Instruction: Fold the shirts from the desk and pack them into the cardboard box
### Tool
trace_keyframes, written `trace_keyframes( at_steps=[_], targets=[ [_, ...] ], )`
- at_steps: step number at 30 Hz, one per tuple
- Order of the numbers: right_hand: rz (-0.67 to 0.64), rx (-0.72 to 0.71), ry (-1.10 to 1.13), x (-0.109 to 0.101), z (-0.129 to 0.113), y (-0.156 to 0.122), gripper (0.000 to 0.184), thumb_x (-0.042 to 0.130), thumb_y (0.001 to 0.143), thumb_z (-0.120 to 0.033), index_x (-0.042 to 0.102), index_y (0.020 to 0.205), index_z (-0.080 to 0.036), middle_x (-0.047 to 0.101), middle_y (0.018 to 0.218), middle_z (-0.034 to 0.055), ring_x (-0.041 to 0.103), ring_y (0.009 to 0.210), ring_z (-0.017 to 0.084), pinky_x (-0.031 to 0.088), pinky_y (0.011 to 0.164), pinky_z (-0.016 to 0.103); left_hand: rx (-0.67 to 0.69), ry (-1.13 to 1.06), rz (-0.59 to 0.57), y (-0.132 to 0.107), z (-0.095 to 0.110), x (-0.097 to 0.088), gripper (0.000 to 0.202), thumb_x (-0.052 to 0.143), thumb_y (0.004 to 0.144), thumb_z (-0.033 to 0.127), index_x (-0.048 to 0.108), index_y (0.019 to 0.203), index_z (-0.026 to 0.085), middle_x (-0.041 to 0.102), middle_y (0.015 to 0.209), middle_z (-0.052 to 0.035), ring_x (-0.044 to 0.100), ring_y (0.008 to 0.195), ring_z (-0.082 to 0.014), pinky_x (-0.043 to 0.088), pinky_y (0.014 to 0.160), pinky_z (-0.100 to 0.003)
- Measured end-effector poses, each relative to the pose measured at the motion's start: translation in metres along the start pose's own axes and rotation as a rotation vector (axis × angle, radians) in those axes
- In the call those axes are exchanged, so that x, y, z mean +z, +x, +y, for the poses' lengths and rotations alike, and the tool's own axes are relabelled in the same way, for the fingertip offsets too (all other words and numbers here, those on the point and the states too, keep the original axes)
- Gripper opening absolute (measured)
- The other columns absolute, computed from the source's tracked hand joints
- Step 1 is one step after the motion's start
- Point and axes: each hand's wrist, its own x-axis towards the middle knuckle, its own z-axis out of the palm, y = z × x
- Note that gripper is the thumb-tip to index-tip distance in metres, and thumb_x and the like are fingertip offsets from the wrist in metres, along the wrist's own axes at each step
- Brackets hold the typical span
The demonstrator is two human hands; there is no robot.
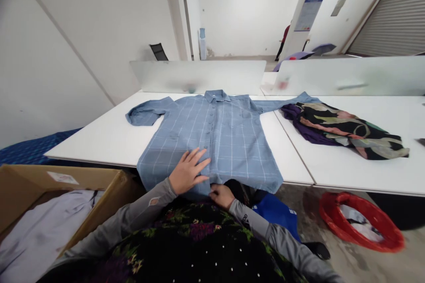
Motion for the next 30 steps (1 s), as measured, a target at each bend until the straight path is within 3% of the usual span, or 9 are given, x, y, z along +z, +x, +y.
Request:
trace_keyframes(
  at_steps=[5,7,10,11,14,16,22,26,30],
  targets=[
    [-0.003,0.016,-0.053,-0.013,0.023,-0.027,0.02,0.056,0.068,-0.021,0.046,0.05,-0.022,0.044,0.048,-0.0015,0.045,0.05,0.014,0.035,0.051,0.026,0.033,0.113,-0.078,-0.003,0.002,0.008,0.076,0.071,0.081,0.041,0.035,0.146,0.023,0.039,0.151,-0.0128,0.033,0.138,-0.0332,0.027,0.112,-0.054],
    [-0.067,-0.025,-0.056,-0.038,0.02,-0.051,0.017,0.057,0.068,-0.021,0.05,0.052,-0.022,0.05,0.05,-0.0002,0.049,0.051,0.014,0.038,0.052,0.027,0.024,0.114,-0.077,-0.002,0.002,0.009,0.08,0.069,0.081,0.046,0.033,0.148,0.021,0.038,0.151,-0.013,0.033,0.139,-0.033,0.027,0.113,-0.054],
    [-0.139,-0.041,-0.003,-0.099,0.005,-0.079,0.015,0.054,0.077,-0.03,0.062,0.068,-0.021,0.062,0.061,0.0003,0.057,0.056,0.015,0.043,0.054,0.025,0.023,0.11,-0.08,-0.002,0.002,0.01,0.079,0.065,0.083,0.052,0.034,0.148,0.018,0.038,0.152,-0.0132,0.033,0.139,-0.0335,0.028,0.112,-0.054],
    [-0.037,-0.004,-0.007,-0.121,0.0,-0.084,0.022,0.048,0.083,-0.035,0.064,0.075,-0.021,0.064,0.066,0.0012,0.058,0.057,0.015,0.044,0.055,0.025,0.025,0.111,-0.082,-0.002,0.002,0.011,0.078,0.064,0.084,0.052,0.034,0.147,0.018,0.037,0.152,-0.0133,0.033,0.139,-0.0336,0.028,0.112,-0.054],
    [0.586,0.127,-0.334,-0.181,-0.003,-0.077,0.032,0.043,0.09,-0.041,0.066,0.087,-0.019,0.066,0.081,0.0064,0.06,0.07,0.018,0.046,0.066,0.029,0.028,0.115,-0.084,-0.003,0.001,0.013,0.078,0.062,0.084,0.054,0.035,0.147,0.017,0.036,0.153,-0.0136,0.032,0.14,-0.0339,0.029,0.113,-0.054],
    [0.778,0.225,-0.596,-0.206,0.004,-0.06,0.033,0.045,0.09,-0.04,0.067,0.088,-0.016,0.065,0.087,0.0098,0.06,0.075,0.02,0.045,0.071,0.031,0.031,0.118,-0.088,-0.003,0.001,0.015,0.08,0.061,0.084,0.056,0.034,0.148,0.016,0.036,0.153,-0.0133,0.032,0.14,-0.0343,0.029,0.113,-0.054],
    [0.537,0.288,-0.948,-0.215,0.015,-0.016,0.034,0.046,0.094,-0.039,0.069,0.086,-0.015,0.063,0.089,0.0107,0.062,0.081,0.021,0.041,0.067,0.029,0.03,0.108,-0.093,-0.003,0.0,0.014,0.077,0.059,0.085,0.056,0.034,0.148,0.017,0.035,0.154,-0.013,0.031,0.14,-0.0346,0.028,0.114,-0.054],
    [0.37,0.311,-1.165,-0.211,0.003,-0.01,0.028,0.04,0.093,-0.018,0.068,0.089,-0.013,0.064,0.092,0.0133,0.064,0.082,0.022,0.039,0.062,0.028,0.037,0.099,-0.096,-0.003,-0.001,0.013,0.077,0.059,0.086,0.055,0.033,0.148,0.018,0.035,0.154,-0.0139,0.031,0.141,-0.0353,0.028,0.113,-0.055],
    [0.383,0.361,-1.225,-0.208,0.002,-0.013,0.03,0.037,0.09,-0.01,0.067,0.092,-0.01,0.063,0.092,0.0167,0.066,0.081,0.025,0.041,0.059,0.029,0.031,0.092,-0.104,-0.004,-0.001,0.013,0.08,0.059,0.085,0.056,0.032,0.149,0.017,0.034,0.154,-0.013,0.029,0.141,-0.0356,0.028,0.113,-0.057]
  ],
)
